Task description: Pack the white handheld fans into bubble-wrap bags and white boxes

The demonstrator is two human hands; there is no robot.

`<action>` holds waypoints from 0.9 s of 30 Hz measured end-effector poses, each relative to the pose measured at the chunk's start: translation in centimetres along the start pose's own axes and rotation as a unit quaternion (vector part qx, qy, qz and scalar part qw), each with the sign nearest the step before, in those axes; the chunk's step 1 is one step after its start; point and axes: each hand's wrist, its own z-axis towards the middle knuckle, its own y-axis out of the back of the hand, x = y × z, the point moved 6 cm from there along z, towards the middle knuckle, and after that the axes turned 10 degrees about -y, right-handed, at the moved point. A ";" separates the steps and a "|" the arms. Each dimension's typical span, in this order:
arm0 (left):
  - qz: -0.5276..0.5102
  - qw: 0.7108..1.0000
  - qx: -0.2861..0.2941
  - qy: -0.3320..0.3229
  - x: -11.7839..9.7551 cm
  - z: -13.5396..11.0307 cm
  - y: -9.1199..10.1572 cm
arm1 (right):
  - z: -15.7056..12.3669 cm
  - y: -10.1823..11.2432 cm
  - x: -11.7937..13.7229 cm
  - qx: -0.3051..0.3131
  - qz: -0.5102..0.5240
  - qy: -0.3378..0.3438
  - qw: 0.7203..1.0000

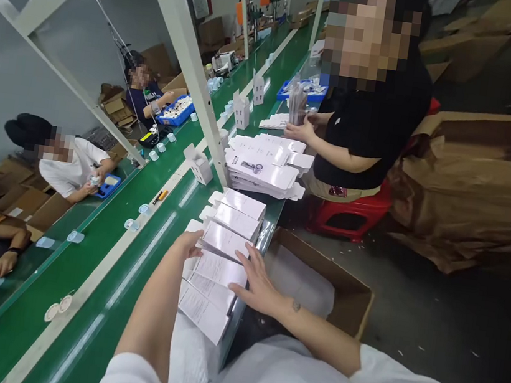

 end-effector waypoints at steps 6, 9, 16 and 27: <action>0.075 0.995 -0.007 -0.069 1.1 -2.4 3.4 | 0.4 -0.3 -1.6 0.031 -0.091 0.074 0.993; 0.091 0.993 0.015 -0.069 5.0 -5.2 3.4 | 0.4 -0.7 -1.6 0.004 -0.125 0.128 0.984; -0.176 0.984 0.012 -0.011 8.9 -8.0 -3.3 | 0.4 -1.1 0.0 -0.043 -0.164 0.196 0.966; -0.390 0.907 0.150 -0.061 16.9 -15.7 -0.7 | -3.3 -2.9 5.2 0.030 -0.083 0.303 0.949</action>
